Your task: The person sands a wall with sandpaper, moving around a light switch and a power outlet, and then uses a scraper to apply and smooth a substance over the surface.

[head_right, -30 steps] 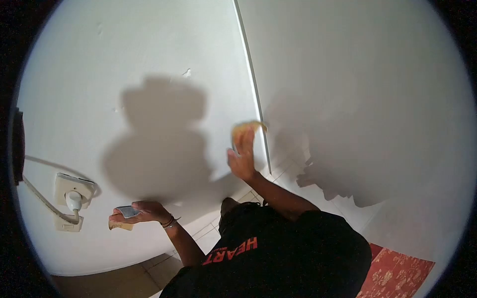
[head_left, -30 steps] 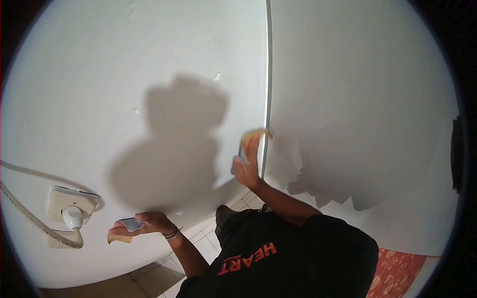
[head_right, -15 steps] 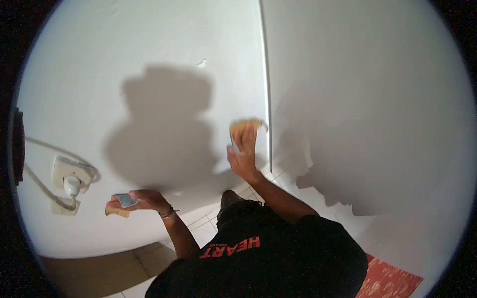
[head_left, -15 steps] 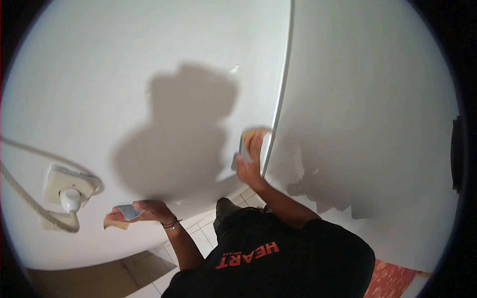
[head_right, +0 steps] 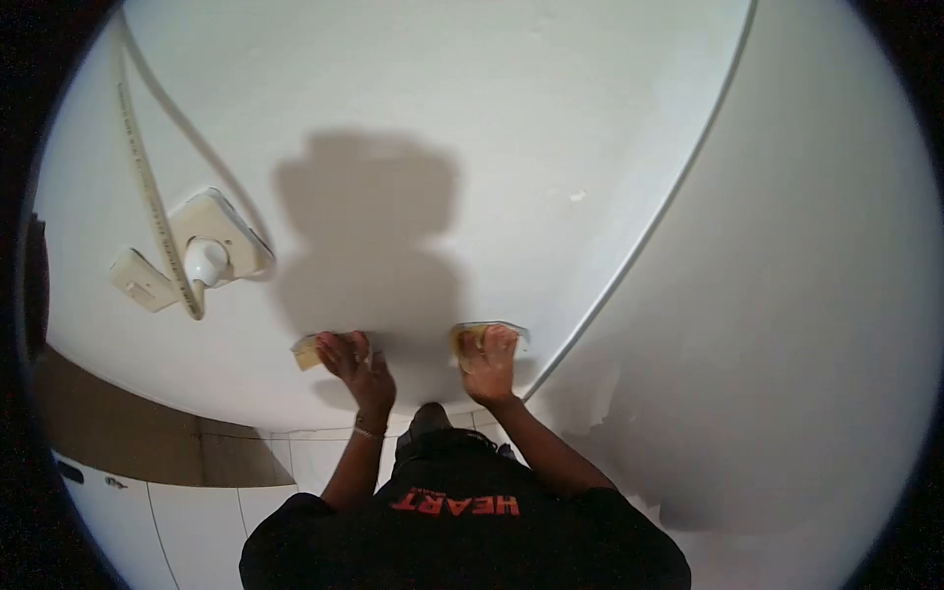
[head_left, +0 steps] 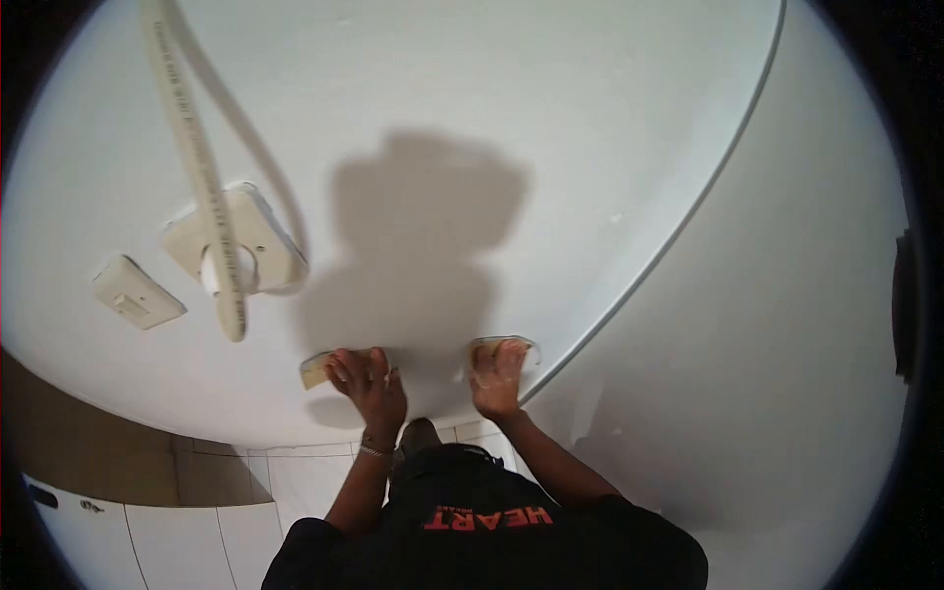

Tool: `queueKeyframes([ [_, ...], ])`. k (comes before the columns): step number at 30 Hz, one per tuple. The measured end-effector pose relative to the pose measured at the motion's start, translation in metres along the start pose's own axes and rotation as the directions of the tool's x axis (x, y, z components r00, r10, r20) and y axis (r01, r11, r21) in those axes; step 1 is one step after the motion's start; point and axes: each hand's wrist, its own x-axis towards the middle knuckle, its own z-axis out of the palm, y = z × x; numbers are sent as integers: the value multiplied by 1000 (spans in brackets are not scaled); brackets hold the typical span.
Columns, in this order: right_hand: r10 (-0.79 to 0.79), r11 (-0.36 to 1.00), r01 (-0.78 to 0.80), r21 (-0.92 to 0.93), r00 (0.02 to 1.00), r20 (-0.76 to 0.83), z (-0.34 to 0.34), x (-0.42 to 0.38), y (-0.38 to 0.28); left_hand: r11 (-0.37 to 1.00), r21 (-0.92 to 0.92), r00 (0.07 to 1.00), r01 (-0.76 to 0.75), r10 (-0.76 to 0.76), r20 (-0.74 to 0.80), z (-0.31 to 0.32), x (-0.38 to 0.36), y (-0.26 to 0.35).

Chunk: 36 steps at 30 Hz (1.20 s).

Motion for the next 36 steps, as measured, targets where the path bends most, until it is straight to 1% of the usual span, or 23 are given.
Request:
queueKeyframes([
  [1,29,1000,-30,-4,987,-161,-10,16,15,998,25,998,-59,58,23,-10,5,-8],
  [3,180,978,-211,-1,836,-519,-71,71,26,913,-314,920,260,-333,-206,-30,47,-25],
  [6,621,770,-489,409,720,-309,-66,98,75,804,-531,778,267,-505,-373,-53,100,-33],
  [8,728,459,4,889,571,-379,-109,142,42,794,-526,768,305,-532,-357,-36,95,-35],
  [9,741,575,-429,696,635,-220,-59,106,58,853,-394,809,343,-481,-337,-11,77,-33],
  [11,73,978,-156,-142,880,-469,-85,137,-30,868,-334,853,368,-457,-250,7,60,-16],
  [12,146,958,-79,275,962,-232,-42,88,-39,945,-221,945,243,-282,-165,18,31,-11],
  [13,37,990,-95,107,891,452,-47,68,-52,988,-122,993,96,-104,-63,19,9,-5],
  [15,-54,960,-44,278,940,336,-31,48,-38,881,-427,967,203,-248,-53,0,22,-26],
  [17,229,934,-147,327,946,-230,-40,67,-10,696,-466,790,546,-614,8,-35,78,-60],
  [19,154,984,-179,-14,879,-452,-124,140,9,868,-342,869,360,-446,-215,-72,116,-83],
  [22,662,610,-134,781,628,-409,-175,184,15,708,-571,785,415,-596,-169,-70,121,-69],
  [24,744,628,-477,614,599,-296,-140,153,25,681,-585,768,440,-623,-149,-44,99,-45],
  [25,443,867,-453,-206,892,-93,-72,99,54,742,-529,809,411,-565,-165,-19,72,-30],
  [26,78,916,-238,-324,896,-437,-100,130,-18,793,-448,864,412,-496,-83,3,40,-1],
  [27,214,964,-144,223,919,-330,-58,80,-28,841,-365,905,399,-426,8,14,13,22],
  [29,62,952,-161,260,934,352,-41,30,-43,880,-366,952,304,-296,77,11,-18,15],
  [31,6,997,-9,80,999,39,-31,17,-14,845,-431,947,318,-307,96,6,-3,-9],
  [32,47,994,-26,106,978,-203,-30,51,-4,454,-819,836,351,-546,56,3,21,-46],
  [33,102,995,-97,28,951,-294,-57,92,7,855,-385,909,347,-408,-86,-18,53,-82],
  [34,205,975,-221,19,864,-459,-80,126,20,911,-243,905,334,-382,-188,-35,79,-102],
  [35,619,771,-424,476,674,-402,-92,146,38,778,-444,819,444,-553,-150,-47,99,-101],
  [36,679,680,-343,648,628,-380,-120,172,27,791,-482,823,376,-525,-218,-50,113,-98],
])
